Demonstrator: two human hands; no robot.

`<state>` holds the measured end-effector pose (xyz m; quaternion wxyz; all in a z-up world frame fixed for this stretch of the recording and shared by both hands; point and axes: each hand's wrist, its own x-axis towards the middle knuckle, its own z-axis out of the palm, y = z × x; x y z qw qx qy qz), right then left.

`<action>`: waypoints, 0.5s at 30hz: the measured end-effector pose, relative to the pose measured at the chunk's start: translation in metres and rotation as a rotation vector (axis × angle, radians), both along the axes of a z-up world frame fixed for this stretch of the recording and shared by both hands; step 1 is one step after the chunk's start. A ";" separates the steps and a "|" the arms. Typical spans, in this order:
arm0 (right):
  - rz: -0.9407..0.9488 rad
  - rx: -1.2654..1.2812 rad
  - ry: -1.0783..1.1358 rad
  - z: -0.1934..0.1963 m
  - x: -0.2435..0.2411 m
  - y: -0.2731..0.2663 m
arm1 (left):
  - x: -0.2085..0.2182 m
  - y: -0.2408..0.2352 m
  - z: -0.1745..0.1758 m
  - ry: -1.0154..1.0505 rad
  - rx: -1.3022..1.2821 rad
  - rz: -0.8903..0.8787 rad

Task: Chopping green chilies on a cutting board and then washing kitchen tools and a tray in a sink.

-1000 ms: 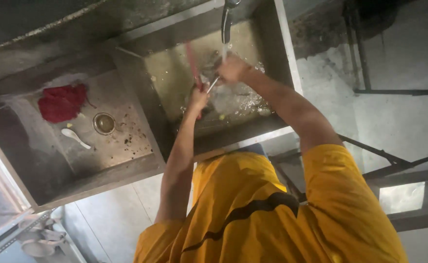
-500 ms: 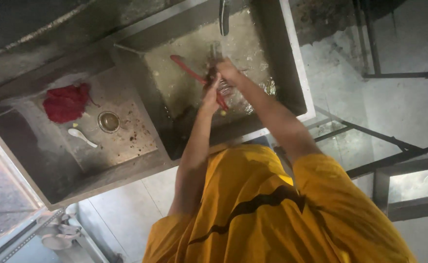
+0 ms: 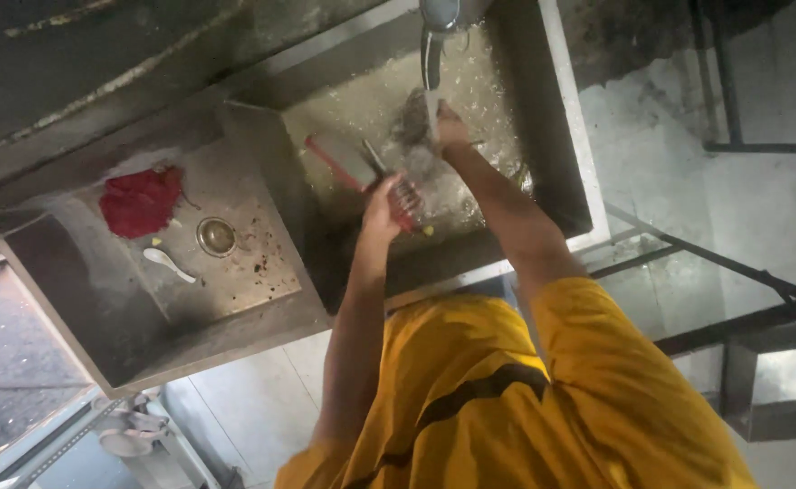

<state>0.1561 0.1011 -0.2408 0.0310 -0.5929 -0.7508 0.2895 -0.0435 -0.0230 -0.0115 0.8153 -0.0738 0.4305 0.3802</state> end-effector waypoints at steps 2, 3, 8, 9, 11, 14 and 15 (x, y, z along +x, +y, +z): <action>0.245 0.094 -0.301 0.016 -0.010 -0.004 | -0.008 -0.016 0.008 -0.039 -0.064 0.110; 0.299 0.108 -0.279 0.030 -0.018 -0.011 | -0.010 -0.026 0.012 0.107 -0.119 0.102; 0.420 0.188 -0.375 -0.020 -0.018 -0.030 | -0.029 -0.079 -0.046 0.286 0.000 0.030; 0.473 0.140 -0.521 -0.005 -0.014 -0.031 | -0.030 -0.086 -0.055 -0.103 0.088 0.117; 0.524 0.084 -0.669 0.025 -0.001 -0.032 | -0.025 -0.087 -0.045 -0.497 0.166 0.199; 0.411 -0.149 -0.573 0.079 0.026 -0.033 | -0.009 -0.073 -0.015 0.183 -0.257 0.004; 0.265 -0.181 -0.368 0.102 0.037 -0.034 | -0.003 -0.074 -0.026 -0.056 -0.107 0.026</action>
